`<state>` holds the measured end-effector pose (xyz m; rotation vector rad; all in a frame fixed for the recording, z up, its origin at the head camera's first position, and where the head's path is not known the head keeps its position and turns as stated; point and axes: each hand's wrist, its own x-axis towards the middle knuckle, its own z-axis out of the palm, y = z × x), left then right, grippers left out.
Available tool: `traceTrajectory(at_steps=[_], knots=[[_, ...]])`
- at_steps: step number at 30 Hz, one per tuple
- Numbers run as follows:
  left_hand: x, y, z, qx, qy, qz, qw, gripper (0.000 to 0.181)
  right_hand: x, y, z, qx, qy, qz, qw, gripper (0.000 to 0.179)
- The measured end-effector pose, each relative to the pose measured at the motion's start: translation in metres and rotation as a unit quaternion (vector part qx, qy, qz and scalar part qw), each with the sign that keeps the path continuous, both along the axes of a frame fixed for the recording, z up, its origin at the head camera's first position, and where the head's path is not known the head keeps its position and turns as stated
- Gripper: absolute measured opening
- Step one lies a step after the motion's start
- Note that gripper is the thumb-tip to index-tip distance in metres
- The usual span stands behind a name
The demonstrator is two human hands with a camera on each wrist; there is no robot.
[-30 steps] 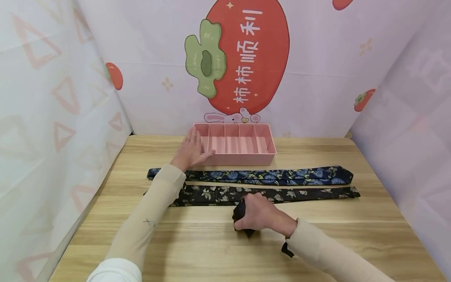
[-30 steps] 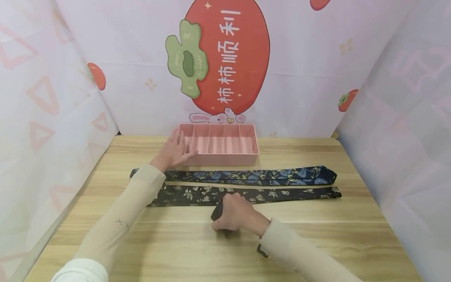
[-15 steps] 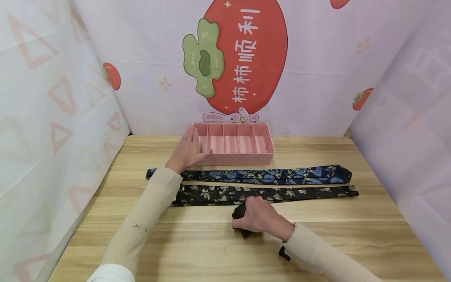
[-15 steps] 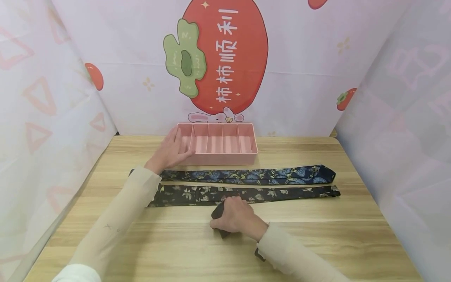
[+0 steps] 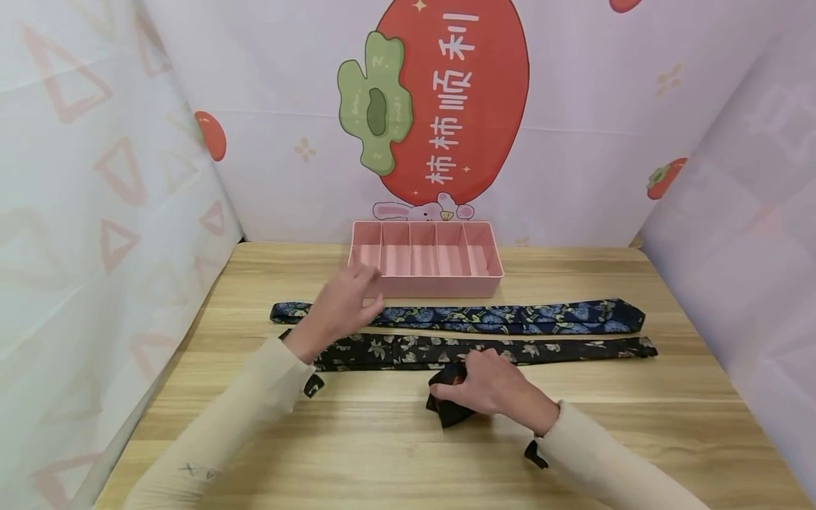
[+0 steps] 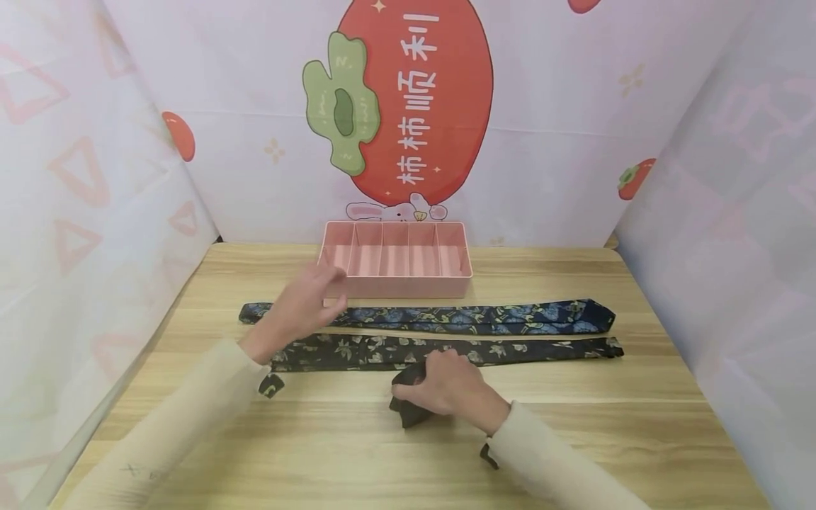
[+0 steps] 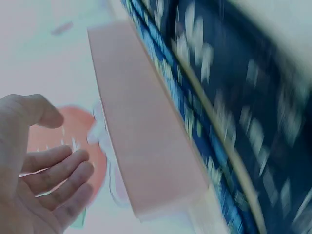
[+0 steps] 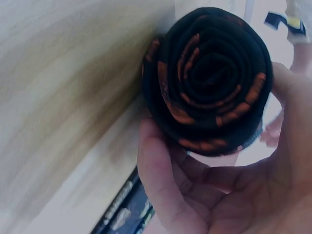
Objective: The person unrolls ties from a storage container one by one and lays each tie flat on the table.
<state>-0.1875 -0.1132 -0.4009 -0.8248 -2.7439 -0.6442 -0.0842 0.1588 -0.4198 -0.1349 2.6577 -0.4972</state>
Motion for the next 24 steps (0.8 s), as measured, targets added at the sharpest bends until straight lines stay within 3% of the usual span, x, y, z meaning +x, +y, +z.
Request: traceTrajectory(at_steps=[3,6,11,14,17,24], knots=[[0.022,0.007,-0.006,0.009,-0.045,-0.029,0.9985,0.024,0.001,0.006,0.005,-0.012,0.020,0.008,0.9997,0.064],[0.040,0.014,-0.013,0.032,-0.111,-0.055,0.9918,0.012,0.001,0.010,0.009,-0.028,0.039,0.014,0.9987,0.060],[0.064,0.027,-0.027,0.067,-0.225,-0.101,0.9669,0.005,0.001,0.014,0.014,-0.036,0.054,0.013,0.9978,0.062],[0.075,0.036,-0.035,0.075,-0.273,-0.118,0.9518,0.003,0.000,0.015,0.015,-0.044,0.060,0.014,0.9971,0.062],[0.083,0.045,-0.043,0.080,-0.298,-0.130,0.9424,0.003,0.001,0.017,0.014,-0.054,0.064,0.017,0.9963,0.062],[0.091,0.060,-0.057,0.086,-0.289,-0.128,0.9449,0.007,0.001,0.022,0.008,-0.078,0.051,-0.004,0.9956,0.056]])
